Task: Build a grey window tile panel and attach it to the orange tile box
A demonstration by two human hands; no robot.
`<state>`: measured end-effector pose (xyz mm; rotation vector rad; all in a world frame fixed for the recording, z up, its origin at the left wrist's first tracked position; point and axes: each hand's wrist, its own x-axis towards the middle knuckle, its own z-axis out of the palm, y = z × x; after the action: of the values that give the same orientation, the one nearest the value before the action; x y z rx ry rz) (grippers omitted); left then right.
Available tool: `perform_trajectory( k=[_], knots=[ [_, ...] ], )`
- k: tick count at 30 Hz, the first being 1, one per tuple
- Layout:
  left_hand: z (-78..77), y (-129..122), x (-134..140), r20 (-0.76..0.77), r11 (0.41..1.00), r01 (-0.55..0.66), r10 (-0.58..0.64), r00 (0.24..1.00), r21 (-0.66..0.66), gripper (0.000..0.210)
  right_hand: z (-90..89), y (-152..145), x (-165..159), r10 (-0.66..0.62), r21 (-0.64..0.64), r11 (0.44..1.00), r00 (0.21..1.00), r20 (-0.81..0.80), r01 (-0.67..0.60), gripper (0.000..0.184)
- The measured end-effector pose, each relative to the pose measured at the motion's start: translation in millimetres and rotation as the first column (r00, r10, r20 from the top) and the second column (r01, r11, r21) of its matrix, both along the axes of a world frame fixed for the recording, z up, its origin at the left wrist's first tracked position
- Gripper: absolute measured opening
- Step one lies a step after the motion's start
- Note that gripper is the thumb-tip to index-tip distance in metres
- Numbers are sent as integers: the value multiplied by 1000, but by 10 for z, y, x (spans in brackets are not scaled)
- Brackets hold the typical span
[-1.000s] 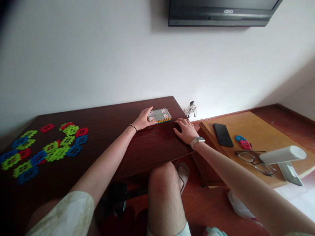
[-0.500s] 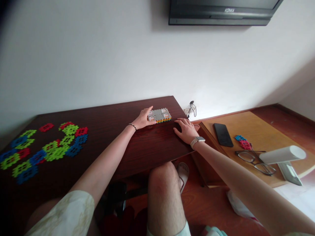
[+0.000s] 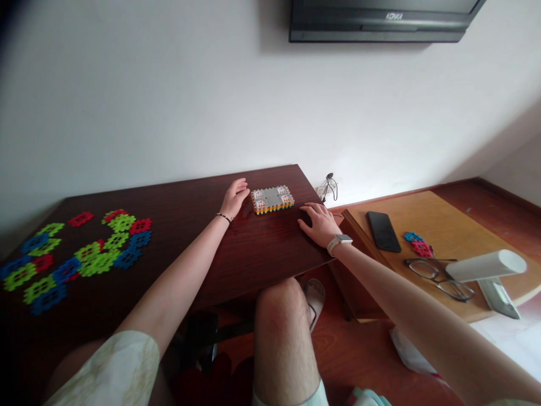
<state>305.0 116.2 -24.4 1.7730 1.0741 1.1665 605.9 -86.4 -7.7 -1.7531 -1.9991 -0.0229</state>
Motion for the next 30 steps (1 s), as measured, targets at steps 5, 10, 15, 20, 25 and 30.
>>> perform_trajectory(
  k=[5,10,15,20,25,30],
  knots=[
    [67,-85,32,-180,995,-73,85,980,69,37,0,1,-6,-6,-9,1000,1000,-1,6,47],
    [135,-197,49,-302,995,-81,95,949,59,39,11,-3,-14,-6,-9,1000,1000,-2,6,47],
    [167,-243,56,-348,998,-16,35,937,57,46,37,-11,-24,-9,-18,1000,1000,-2,9,46],
    [173,-258,56,-367,998,35,-14,930,51,56,53,-15,-34,-22,-26,999,1000,7,22,46],
    [172,-260,44,-353,998,48,-29,935,45,56,46,-10,-27,-22,-27,999,1000,8,22,46],
    [182,-269,39,-361,999,41,-26,932,32,54,40,-9,-19,-10,-23,1000,1000,2,10,47]
  ],
)
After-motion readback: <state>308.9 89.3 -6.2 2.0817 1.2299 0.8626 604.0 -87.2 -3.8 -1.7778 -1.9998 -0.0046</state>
